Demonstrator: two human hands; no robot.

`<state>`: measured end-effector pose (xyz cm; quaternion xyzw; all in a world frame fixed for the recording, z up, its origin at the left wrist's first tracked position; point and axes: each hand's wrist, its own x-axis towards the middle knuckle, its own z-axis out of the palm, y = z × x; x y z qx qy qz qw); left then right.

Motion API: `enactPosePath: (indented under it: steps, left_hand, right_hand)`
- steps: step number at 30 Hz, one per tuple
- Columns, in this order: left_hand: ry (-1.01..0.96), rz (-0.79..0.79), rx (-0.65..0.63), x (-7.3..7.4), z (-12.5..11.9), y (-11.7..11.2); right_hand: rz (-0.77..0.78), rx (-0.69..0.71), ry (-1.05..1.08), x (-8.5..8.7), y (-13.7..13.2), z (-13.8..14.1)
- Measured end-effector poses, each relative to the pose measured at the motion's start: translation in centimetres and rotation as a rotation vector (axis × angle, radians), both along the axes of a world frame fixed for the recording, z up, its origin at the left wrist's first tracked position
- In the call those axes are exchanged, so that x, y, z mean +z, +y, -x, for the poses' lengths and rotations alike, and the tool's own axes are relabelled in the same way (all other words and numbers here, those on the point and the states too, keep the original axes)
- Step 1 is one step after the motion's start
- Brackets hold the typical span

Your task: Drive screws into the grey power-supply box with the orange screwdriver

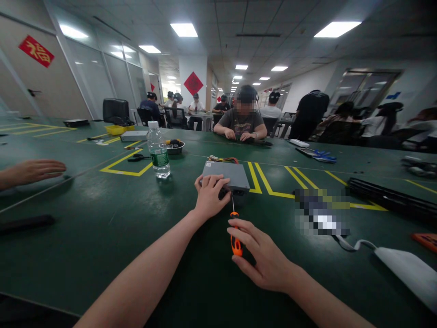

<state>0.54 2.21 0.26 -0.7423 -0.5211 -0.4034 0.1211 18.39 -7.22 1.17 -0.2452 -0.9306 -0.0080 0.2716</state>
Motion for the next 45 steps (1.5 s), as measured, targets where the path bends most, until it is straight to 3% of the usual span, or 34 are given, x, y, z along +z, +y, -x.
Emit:
enactPosePath:
  steps: [5, 13, 18, 22, 26, 30, 33, 38, 45]
  left_hand:
    - [-0.004, -0.001, -0.003, -0.04, 0.01, 0.07]
    - [-0.006, -0.009, -0.008, -0.07, 0.08, 0.08]
    - [-0.01, -0.008, -0.007, -0.03, 0.08, 0.04]
    - [-0.008, -0.008, -0.013, -0.08, 0.1, 0.1]
    - [-0.005, -0.004, -0.006, -0.17, 0.07, 0.15]
    - [0.0, -0.003, -0.008, -0.17, 0.1, 0.12]
    - [0.0, -0.005, -0.007, -0.11, 0.13, 0.1]
    - [0.007, -0.002, -0.007, -0.1, 0.16, 0.1]
    - [0.009, -0.005, 0.002, -0.03, 0.14, 0.06]
  right_hand:
    - [-0.123, 0.003, 0.01, -0.11, 0.18, 0.45]
    - [0.032, -0.006, 0.004, -0.42, 0.17, 0.54]
    - [-0.034, 0.008, -0.104, 0.17, -0.1, 0.66]
    - [-0.095, 0.028, 0.027, -0.3, 0.14, 0.86]
    - [-0.027, 0.038, 0.197, -0.64, 0.15, 0.61]
    - [0.019, 0.038, 0.096, -0.29, -0.09, 0.38]
    - [-0.041, 0.018, 0.039, -0.03, -0.07, 0.53]
    - [-0.15, -0.014, 0.165, -0.22, 0.2, 0.78]
    - [-0.044, -0.01, 0.083, -0.1, -0.13, 0.66]
